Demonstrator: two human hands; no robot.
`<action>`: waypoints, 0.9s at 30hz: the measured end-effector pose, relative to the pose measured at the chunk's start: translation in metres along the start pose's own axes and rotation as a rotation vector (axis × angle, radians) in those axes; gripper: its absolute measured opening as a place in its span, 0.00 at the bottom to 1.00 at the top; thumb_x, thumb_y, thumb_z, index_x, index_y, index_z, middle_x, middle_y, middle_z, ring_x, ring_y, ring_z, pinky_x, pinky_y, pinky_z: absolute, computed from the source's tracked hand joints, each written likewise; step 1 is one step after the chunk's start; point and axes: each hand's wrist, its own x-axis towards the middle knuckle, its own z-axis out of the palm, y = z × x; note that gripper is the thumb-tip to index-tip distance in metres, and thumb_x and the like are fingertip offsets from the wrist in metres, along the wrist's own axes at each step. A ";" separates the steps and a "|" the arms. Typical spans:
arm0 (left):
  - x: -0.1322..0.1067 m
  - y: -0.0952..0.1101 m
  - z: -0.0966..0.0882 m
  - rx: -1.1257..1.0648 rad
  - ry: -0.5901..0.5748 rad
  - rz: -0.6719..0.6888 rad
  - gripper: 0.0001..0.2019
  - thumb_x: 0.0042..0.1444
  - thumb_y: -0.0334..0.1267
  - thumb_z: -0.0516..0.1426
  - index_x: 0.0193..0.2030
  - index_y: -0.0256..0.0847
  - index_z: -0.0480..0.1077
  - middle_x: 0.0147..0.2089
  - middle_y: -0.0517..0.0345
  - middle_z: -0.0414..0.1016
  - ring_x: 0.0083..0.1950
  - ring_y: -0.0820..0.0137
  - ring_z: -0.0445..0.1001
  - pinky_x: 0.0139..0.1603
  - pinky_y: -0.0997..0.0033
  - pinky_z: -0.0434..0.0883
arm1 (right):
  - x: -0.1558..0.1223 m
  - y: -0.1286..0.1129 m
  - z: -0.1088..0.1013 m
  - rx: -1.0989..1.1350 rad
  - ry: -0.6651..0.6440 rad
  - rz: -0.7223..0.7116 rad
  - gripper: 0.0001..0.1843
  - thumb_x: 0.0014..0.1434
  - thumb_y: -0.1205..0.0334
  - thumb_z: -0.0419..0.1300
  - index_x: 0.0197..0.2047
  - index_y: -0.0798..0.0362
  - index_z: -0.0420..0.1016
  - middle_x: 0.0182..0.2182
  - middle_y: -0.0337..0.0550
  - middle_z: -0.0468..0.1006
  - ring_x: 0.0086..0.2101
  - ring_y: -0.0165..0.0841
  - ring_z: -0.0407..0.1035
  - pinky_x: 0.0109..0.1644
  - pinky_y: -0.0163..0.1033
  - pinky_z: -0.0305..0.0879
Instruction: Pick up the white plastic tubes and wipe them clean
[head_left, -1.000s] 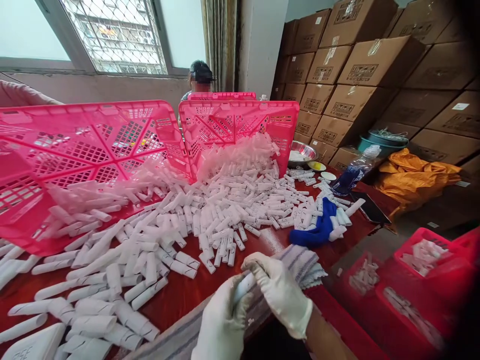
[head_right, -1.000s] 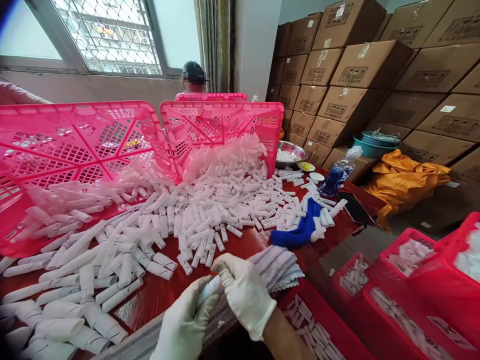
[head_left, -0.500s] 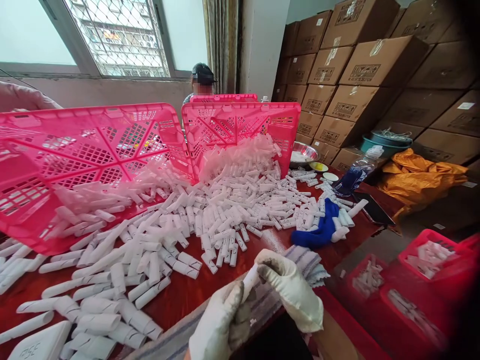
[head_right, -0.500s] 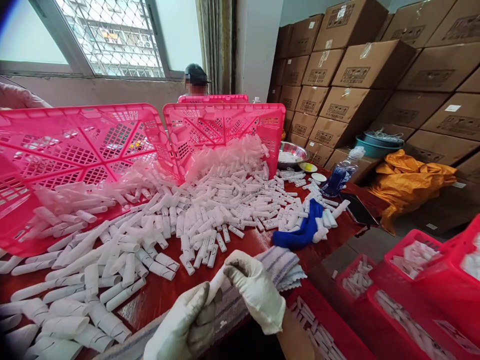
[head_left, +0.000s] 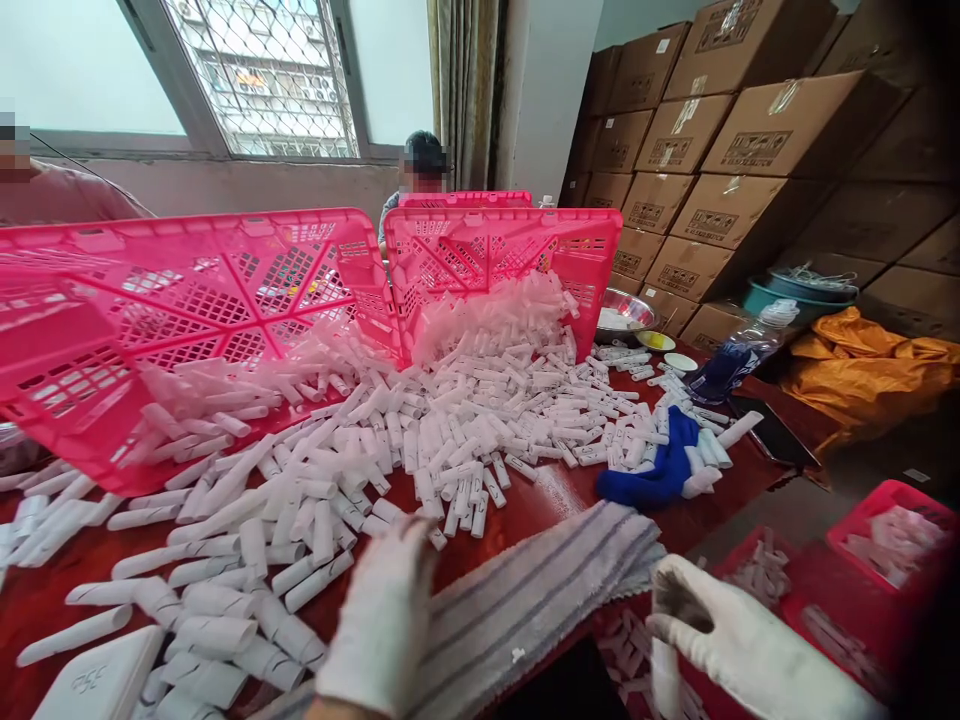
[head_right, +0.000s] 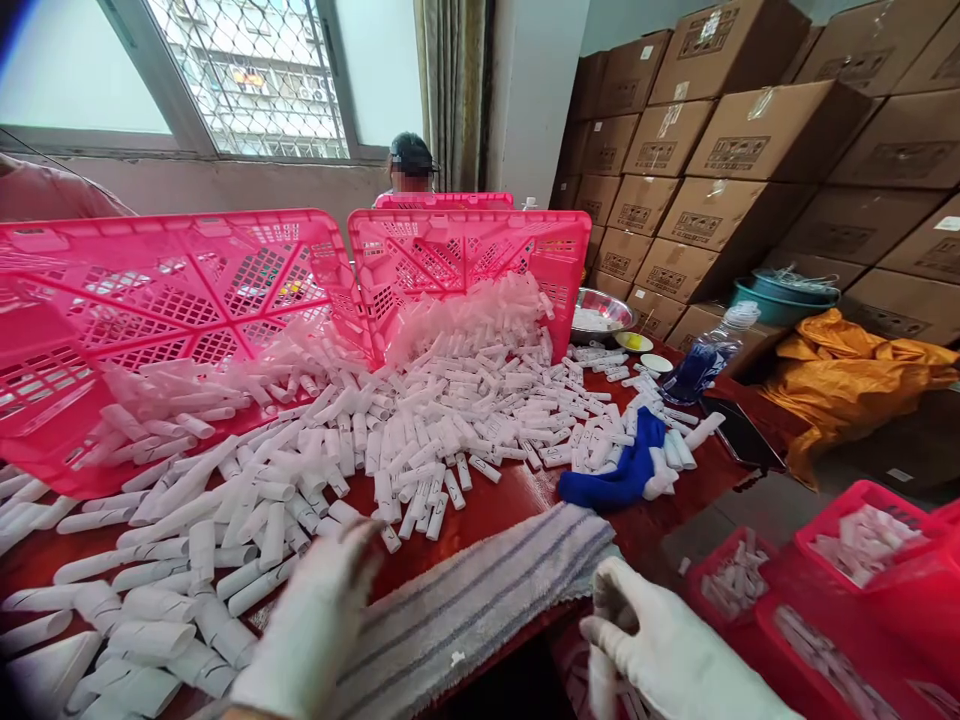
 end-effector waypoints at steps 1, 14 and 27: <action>0.011 -0.012 -0.010 0.209 0.021 -0.013 0.17 0.59 0.32 0.46 0.51 0.39 0.70 0.54 0.45 0.70 0.50 0.54 0.68 0.51 0.53 0.63 | 0.006 -0.001 -0.002 -0.093 -0.011 -0.012 0.09 0.50 0.53 0.62 0.31 0.48 0.71 0.23 0.36 0.74 0.25 0.33 0.66 0.30 0.35 0.63; 0.049 -0.041 -0.028 0.355 -0.105 0.068 0.07 0.52 0.31 0.57 0.37 0.40 0.75 0.39 0.50 0.76 0.42 0.60 0.73 0.42 0.63 0.68 | 0.117 -0.049 0.095 -0.180 0.047 -0.305 0.21 0.53 0.71 0.56 0.50 0.50 0.71 0.47 0.48 0.75 0.48 0.40 0.67 0.55 0.44 0.58; -0.012 0.023 0.011 -0.403 0.017 -0.025 0.10 0.57 0.38 0.54 0.45 0.43 0.68 0.41 0.58 0.79 0.40 0.69 0.77 0.44 0.73 0.73 | 0.030 -0.088 0.073 0.708 -0.292 -0.167 0.11 0.54 0.55 0.64 0.38 0.50 0.72 0.33 0.36 0.74 0.34 0.29 0.68 0.37 0.32 0.63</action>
